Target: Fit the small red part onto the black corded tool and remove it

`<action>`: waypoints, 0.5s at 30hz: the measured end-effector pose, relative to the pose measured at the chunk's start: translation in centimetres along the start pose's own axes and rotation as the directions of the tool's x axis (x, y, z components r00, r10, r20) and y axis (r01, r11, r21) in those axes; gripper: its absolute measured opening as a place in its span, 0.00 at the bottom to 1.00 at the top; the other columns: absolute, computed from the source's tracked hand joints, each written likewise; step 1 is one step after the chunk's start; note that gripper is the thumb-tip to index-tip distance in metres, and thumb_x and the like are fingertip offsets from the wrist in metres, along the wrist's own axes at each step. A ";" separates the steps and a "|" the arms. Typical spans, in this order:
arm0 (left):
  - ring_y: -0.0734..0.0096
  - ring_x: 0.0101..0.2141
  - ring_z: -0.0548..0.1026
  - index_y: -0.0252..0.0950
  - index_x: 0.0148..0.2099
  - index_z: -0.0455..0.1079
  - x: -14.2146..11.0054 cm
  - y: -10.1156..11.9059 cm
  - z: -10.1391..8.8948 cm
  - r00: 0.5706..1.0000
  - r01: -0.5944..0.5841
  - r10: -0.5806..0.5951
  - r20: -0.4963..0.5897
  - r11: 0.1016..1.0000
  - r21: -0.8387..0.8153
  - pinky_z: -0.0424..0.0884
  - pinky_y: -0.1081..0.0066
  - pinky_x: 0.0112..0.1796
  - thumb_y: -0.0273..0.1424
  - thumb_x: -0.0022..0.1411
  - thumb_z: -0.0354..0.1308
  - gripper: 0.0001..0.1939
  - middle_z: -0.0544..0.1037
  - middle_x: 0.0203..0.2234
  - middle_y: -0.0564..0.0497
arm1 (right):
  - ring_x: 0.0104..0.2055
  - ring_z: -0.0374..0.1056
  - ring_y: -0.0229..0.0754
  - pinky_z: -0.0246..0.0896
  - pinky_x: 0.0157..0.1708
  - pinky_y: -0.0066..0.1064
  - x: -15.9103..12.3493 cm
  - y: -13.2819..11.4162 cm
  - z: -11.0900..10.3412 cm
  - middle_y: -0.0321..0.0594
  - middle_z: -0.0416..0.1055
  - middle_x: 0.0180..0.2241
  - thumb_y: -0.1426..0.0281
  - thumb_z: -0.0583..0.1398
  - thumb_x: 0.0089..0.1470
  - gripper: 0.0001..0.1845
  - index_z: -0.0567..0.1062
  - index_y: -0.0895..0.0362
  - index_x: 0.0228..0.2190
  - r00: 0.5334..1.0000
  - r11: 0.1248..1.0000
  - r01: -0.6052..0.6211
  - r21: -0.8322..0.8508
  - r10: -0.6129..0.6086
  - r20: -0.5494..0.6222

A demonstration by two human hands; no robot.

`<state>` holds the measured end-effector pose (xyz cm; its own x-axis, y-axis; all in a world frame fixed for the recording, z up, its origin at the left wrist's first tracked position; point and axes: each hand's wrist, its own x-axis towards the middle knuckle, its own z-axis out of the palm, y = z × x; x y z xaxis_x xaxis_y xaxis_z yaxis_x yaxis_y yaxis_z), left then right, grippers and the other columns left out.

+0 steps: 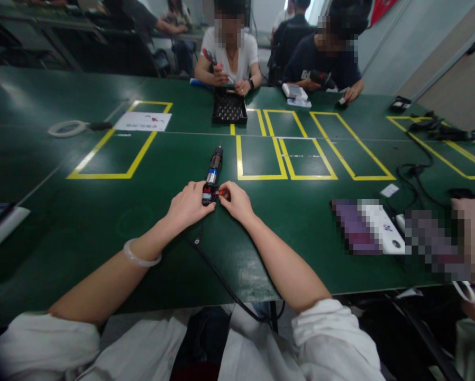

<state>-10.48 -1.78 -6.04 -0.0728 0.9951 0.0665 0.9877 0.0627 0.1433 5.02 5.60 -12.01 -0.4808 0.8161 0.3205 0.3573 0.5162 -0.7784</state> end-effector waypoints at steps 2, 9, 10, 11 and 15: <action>0.50 0.49 0.72 0.31 0.61 0.59 0.1 -0.1 0.4 1.000 -0.008 0.007 -0.007 0.999 -0.041 0.71 0.60 0.45 0.41 0.60 0.54 0.31 0.69 0.51 0.37 | 0.33 0.67 0.39 0.61 0.35 0.30 0.0 0.0 0.0 0.36 0.71 0.34 0.74 0.59 0.52 0.08 0.70 0.55 0.37 1.000 1.000 0.002 -0.008 -0.002 0.006; 0.49 0.50 0.71 0.34 0.69 0.49 0.1 -0.4 0.8 0.999 -0.043 0.044 0.008 0.995 -0.086 0.71 0.57 0.46 0.41 0.62 0.52 0.37 0.66 0.56 0.37 | 0.35 0.68 0.40 0.63 0.37 0.32 0.3 -0.1 0.1 0.39 0.70 0.38 0.73 0.60 0.54 0.08 0.74 0.55 0.38 0.999 0.998 0.046 -0.049 -0.046 -0.002; 0.49 0.51 0.71 0.34 0.69 0.49 0.1 -0.4 0.9 0.999 -0.045 0.045 0.002 0.996 -0.083 0.71 0.57 0.46 0.41 0.62 0.52 0.37 0.66 0.56 0.37 | 0.35 0.68 0.40 0.63 0.37 0.32 0.3 -0.1 0.1 0.40 0.70 0.39 0.72 0.61 0.54 0.08 0.75 0.55 0.38 0.998 0.997 0.054 -0.057 -0.055 -0.008; 0.49 0.51 0.71 0.34 0.69 0.49 0.1 -0.4 0.9 0.999 -0.045 0.045 -0.008 0.996 -0.080 0.71 0.57 0.47 0.41 0.62 0.52 0.37 0.66 0.57 0.37 | 0.35 0.68 0.40 0.64 0.37 0.32 0.2 -0.2 0.1 0.40 0.70 0.39 0.72 0.61 0.54 0.08 0.75 0.56 0.38 0.998 0.996 0.061 -0.061 -0.062 -0.012; 0.50 0.50 0.71 0.35 0.69 0.51 0.1 -0.3 1.1 0.998 -0.037 0.034 -0.051 0.997 -0.068 0.71 0.59 0.45 0.43 0.62 0.53 0.37 0.66 0.56 0.38 | 0.34 0.70 0.40 0.66 0.37 0.32 0.1 -0.3 0.1 0.41 0.74 0.36 0.73 0.59 0.54 0.10 0.77 0.56 0.40 0.998 0.997 0.061 -0.038 -0.062 -0.025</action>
<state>-10.66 -1.61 -7.20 -0.0463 0.9915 0.1218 0.9781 0.0202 0.2071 4.77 5.52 -11.85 -0.4823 0.7887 0.3812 0.3571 0.5743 -0.7366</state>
